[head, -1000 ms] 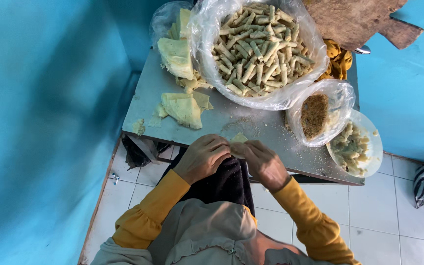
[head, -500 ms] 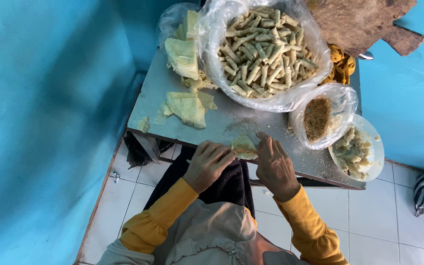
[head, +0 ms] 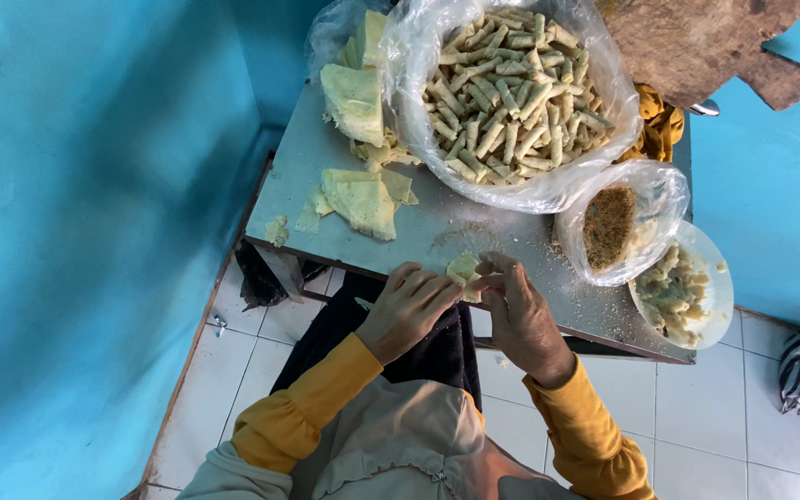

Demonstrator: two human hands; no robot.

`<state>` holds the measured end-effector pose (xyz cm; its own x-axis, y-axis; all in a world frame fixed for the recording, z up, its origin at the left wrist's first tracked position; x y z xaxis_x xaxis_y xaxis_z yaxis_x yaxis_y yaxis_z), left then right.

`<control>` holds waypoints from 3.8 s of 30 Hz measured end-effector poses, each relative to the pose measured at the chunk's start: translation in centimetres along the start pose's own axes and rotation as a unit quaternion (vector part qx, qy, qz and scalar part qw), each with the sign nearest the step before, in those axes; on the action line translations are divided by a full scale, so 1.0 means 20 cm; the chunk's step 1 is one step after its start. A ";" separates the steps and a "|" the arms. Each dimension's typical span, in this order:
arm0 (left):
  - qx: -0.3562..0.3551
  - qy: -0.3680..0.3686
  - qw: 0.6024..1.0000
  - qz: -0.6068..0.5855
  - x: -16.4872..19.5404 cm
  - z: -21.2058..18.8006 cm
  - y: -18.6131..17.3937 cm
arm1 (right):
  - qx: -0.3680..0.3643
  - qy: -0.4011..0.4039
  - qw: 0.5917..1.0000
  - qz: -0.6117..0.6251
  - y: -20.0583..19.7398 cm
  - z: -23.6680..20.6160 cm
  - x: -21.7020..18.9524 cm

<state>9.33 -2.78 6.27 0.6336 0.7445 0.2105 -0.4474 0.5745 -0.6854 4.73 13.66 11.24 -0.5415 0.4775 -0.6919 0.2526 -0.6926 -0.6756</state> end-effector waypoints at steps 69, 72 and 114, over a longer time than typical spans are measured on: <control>-0.106 -0.016 0.967 0.232 0.14 0.16 0.11 | 0.058 -0.134 0.945 -0.293 0.03 -0.09 0.06; -0.130 -0.032 0.961 0.244 0.09 0.21 0.14 | 0.064 -0.119 0.944 -0.300 0.04 -0.05 0.05; 0.169 -0.281 0.938 -0.114 -0.50 0.08 -0.31 | 0.013 -0.189 0.969 -0.162 -0.08 0.39 -0.27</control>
<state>4.68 -13.15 9.56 0.3473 0.5964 0.7237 -0.5755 0.7448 -0.3377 1.00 7.84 18.04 -0.8449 0.4430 -0.2997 0.0035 -0.5557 -0.8314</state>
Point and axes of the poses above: each hand's wrist, its own z-axis towards the middle knuckle, its own y-axis out of the palm, x = y × z, the point moved 5 cm from there along z, towards the middle knuckle, and after that the axes turned 4 degrees about -x, right-handed, at the moved point
